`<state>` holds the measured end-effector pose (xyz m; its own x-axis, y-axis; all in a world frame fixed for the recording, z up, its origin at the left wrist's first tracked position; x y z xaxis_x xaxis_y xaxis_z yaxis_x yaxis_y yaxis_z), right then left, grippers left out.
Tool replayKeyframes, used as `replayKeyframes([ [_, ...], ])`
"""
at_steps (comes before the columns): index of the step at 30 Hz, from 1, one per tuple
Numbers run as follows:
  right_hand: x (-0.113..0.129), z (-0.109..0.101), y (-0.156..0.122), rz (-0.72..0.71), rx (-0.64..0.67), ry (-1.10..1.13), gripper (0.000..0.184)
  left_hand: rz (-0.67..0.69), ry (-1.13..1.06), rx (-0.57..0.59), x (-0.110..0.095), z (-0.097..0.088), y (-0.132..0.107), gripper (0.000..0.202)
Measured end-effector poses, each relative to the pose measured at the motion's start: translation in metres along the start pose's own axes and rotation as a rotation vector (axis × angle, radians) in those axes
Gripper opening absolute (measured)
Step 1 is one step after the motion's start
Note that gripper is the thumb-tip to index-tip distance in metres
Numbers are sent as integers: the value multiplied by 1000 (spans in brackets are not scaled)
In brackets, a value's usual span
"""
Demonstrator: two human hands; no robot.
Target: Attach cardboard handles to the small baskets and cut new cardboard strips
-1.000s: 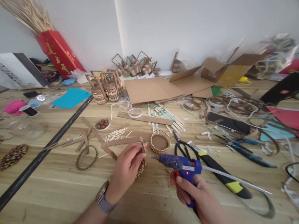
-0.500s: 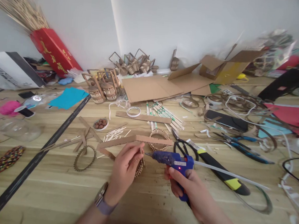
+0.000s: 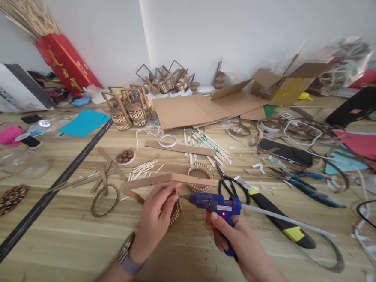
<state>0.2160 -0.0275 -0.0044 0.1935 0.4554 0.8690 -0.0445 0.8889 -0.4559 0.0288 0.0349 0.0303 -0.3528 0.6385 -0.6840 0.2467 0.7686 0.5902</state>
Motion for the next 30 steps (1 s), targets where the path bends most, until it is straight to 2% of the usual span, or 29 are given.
replayKeyframes([
  [30,5,3,0,5,-66,-29,61,22,27,-3,2,-1,-2,22],
])
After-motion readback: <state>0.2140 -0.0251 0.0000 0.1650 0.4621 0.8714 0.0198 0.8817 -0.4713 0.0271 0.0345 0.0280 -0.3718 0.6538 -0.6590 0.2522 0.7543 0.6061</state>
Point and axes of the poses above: each hand's wrist, its own y-axis towards the middle knuckle, its own z-axis out of the palm, x = y × z, the point moved 2 cm from there along y, towards the middle knuckle, and after that the axes turned 4 degrees about z, right-handed, at the moved point
